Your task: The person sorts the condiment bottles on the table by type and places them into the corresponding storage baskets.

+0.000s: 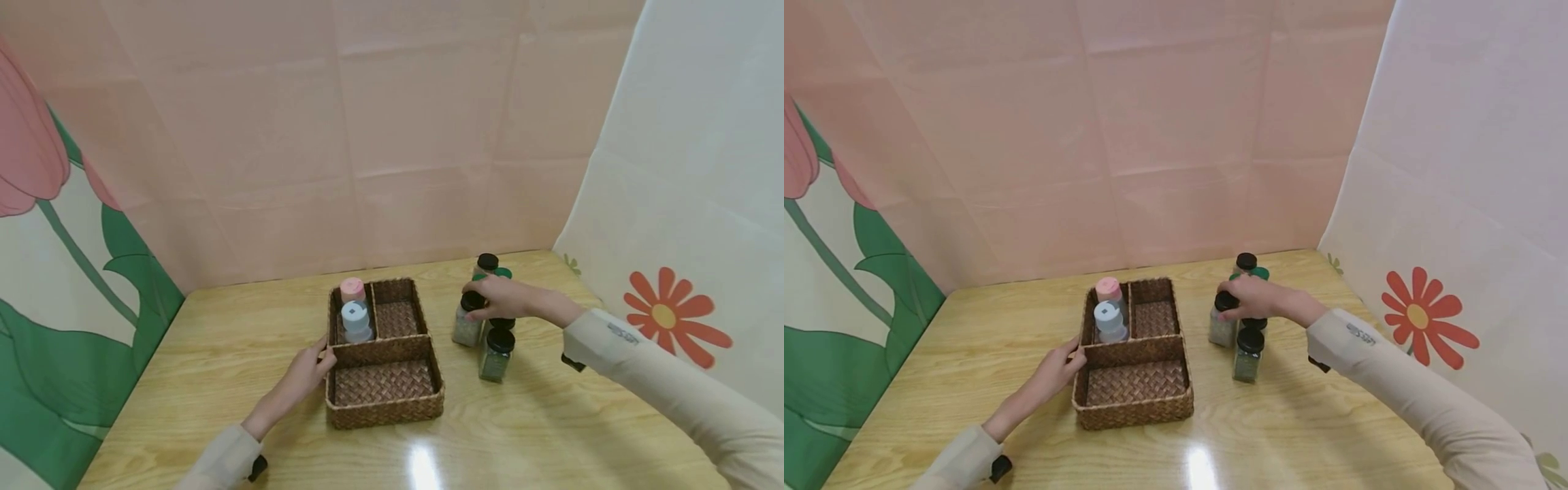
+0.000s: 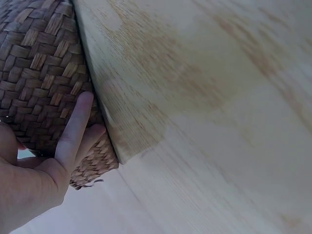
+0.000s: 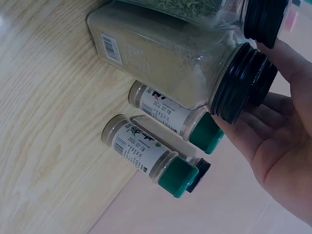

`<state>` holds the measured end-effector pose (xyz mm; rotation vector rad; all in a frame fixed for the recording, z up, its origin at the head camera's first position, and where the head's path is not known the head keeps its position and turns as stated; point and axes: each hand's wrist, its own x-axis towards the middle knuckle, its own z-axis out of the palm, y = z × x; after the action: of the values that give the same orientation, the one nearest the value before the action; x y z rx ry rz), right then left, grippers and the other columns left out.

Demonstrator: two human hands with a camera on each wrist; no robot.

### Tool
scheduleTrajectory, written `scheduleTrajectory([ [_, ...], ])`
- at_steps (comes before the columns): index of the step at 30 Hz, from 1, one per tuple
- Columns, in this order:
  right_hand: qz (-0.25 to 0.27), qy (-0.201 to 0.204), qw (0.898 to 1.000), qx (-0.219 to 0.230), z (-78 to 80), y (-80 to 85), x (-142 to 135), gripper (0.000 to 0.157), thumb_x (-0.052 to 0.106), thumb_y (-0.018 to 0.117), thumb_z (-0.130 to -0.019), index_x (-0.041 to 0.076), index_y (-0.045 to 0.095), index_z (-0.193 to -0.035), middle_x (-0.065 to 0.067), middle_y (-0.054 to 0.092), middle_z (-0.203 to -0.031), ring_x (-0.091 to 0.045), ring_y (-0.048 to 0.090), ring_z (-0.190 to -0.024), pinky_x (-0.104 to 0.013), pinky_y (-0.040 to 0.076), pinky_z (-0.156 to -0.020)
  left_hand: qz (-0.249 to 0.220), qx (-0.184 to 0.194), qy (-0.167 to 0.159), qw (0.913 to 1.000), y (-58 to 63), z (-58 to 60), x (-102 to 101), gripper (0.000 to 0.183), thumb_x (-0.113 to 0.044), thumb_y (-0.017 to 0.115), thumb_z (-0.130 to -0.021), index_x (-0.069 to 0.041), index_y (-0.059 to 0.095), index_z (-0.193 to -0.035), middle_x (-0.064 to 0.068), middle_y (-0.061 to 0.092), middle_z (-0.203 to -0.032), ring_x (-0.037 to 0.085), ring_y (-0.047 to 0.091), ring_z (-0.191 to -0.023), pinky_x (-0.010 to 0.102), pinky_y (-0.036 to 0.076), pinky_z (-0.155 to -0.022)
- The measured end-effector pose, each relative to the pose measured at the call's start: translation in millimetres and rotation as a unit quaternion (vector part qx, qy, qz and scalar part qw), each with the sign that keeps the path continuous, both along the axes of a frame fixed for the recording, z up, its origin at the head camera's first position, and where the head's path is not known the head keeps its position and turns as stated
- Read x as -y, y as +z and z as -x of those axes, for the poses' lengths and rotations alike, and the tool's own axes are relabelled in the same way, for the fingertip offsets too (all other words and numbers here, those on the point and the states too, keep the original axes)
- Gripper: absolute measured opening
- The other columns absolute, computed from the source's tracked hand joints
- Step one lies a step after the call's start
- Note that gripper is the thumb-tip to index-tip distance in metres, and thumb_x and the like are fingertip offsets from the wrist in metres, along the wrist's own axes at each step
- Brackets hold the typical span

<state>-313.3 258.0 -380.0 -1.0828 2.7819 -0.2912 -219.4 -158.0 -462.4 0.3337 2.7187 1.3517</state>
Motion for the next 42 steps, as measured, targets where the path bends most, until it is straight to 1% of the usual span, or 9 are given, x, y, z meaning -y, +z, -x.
scheduleTrajectory([
  [4, -0.001, -0.001, 1.000, -0.008, 0.8, -1.8, 0.2, 0.058, 0.038, 0.071, -0.092, -0.002, 0.057, -0.131, -0.019, 0.062, -0.126, -0.024, 0.068, -0.096, -0.043, 0.053, -0.084, 0.002, 0.003, 0.001, 1.0000, 0.5, -0.1, -0.1, 0.058, -0.016, 0.044, -0.102, 0.006, 0.027, -0.153, -0.001, 0.039, -0.046, 0.009, 0.024, -0.041, 0.023, 0.029, -0.041],
  [11, 0.000, 0.004, 1.000, -0.013, 0.8, -3.5, 0.0, 0.059, 0.037, 0.072, -0.091, -0.004, 0.057, -0.130, -0.018, 0.064, -0.122, -0.024, 0.067, -0.097, -0.042, 0.053, -0.083, 0.002, 0.007, -0.001, 1.0000, 1.1, -0.6, -0.3, 0.058, -0.017, 0.044, -0.102, 0.004, 0.027, -0.153, -0.004, 0.031, -0.045, 0.010, 0.023, -0.041, 0.023, 0.030, -0.042],
  [17, 0.001, -0.002, 1.000, -0.007, 2.5, -4.0, -1.1, 0.058, 0.037, 0.072, -0.091, -0.003, 0.057, -0.131, -0.017, 0.063, -0.123, -0.037, 0.057, -0.118, -0.045, 0.051, -0.089, 0.002, 0.010, -0.002, 0.9999, 0.5, -0.1, 0.3, 0.059, -0.017, 0.044, -0.102, 0.004, 0.026, -0.154, -0.004, 0.031, -0.045, 0.010, 0.023, -0.041, 0.024, 0.030, -0.042],
  [19, 0.003, 0.000, 1.000, -0.004, 2.5, -3.6, -0.9, 0.057, 0.036, 0.071, -0.092, -0.003, 0.057, -0.130, -0.017, 0.063, -0.123, -0.040, 0.053, -0.122, -0.046, 0.051, -0.090, 0.002, 0.008, -0.001, 1.0000, -0.1, 0.4, 0.6, 0.059, -0.017, 0.045, -0.102, 0.005, 0.026, -0.153, -0.002, 0.040, -0.048, 0.010, 0.023, -0.041, 0.024, 0.030, -0.042],
  [25, 0.005, 0.003, 1.000, 0.003, 1.2, -1.8, -0.4, 0.055, 0.033, 0.071, -0.092, -0.003, 0.057, -0.130, -0.014, 0.065, -0.119, -0.030, 0.064, -0.106, -0.042, 0.053, -0.084, 0.001, 0.008, -0.003, 1.0000, -0.4, 0.7, 0.8, 0.059, -0.018, 0.043, -0.103, 0.005, 0.025, -0.154, 0.010, 0.054, -0.059, 0.010, 0.023, -0.041, 0.024, 0.029, -0.041],
  [26, 0.006, 0.004, 1.000, 0.004, 1.2, -1.6, -0.4, 0.055, 0.033, 0.071, -0.092, -0.003, 0.057, -0.130, -0.014, 0.065, -0.119, -0.028, 0.065, -0.103, -0.041, 0.053, -0.083, 0.001, 0.011, -0.004, 0.9999, -0.2, 0.6, 0.8, 0.059, -0.018, 0.043, -0.103, 0.004, 0.024, -0.154, 0.009, 0.050, -0.057, 0.010, 0.023, -0.041, 0.024, 0.029, -0.041],
  [30, 0.011, 0.010, 1.000, 0.001, 2.1, -1.9, -1.1, 0.055, 0.033, 0.071, -0.092, -0.003, 0.057, -0.131, -0.014, 0.065, -0.120, -0.032, 0.063, -0.109, -0.042, 0.053, -0.084, -0.001, 0.012, -0.004, 0.9999, 0.6, 0.4, 0.9, 0.059, -0.018, 0.043, -0.103, 0.005, 0.023, -0.154, 0.009, 0.050, -0.056, 0.010, 0.024, -0.041, 0.024, 0.029, -0.041],
  [34, 0.013, 0.014, 1.000, 0.001, 2.9, -2.0, -1.3, 0.054, 0.033, 0.071, -0.093, -0.002, 0.057, -0.131, -0.014, 0.064, -0.122, -0.031, 0.062, -0.110, -0.041, 0.053, -0.084, -0.001, 0.010, -0.001, 0.9999, 1.0, 0.4, 0.8, 0.059, -0.018, 0.044, -0.103, 0.005, 0.025, -0.154, 0.003, 0.042, -0.047, 0.009, 0.025, -0.042, 0.024, 0.030, -0.042],
  [42, 0.014, 0.013, 1.000, 0.006, 2.9, -2.0, -2.4, 0.053, 0.034, 0.070, -0.093, -0.001, 0.058, -0.131, -0.015, 0.062, -0.124, -0.036, 0.057, -0.117, -0.042, 0.052, -0.085, 0.005, 0.000, -0.002, 1.0000, 0.1, 0.3, -0.1, 0.058, -0.017, 0.044, -0.102, 0.006, 0.027, -0.153, 0.002, 0.042, -0.046, 0.009, 0.027, -0.042, 0.024, 0.031, -0.042],
])
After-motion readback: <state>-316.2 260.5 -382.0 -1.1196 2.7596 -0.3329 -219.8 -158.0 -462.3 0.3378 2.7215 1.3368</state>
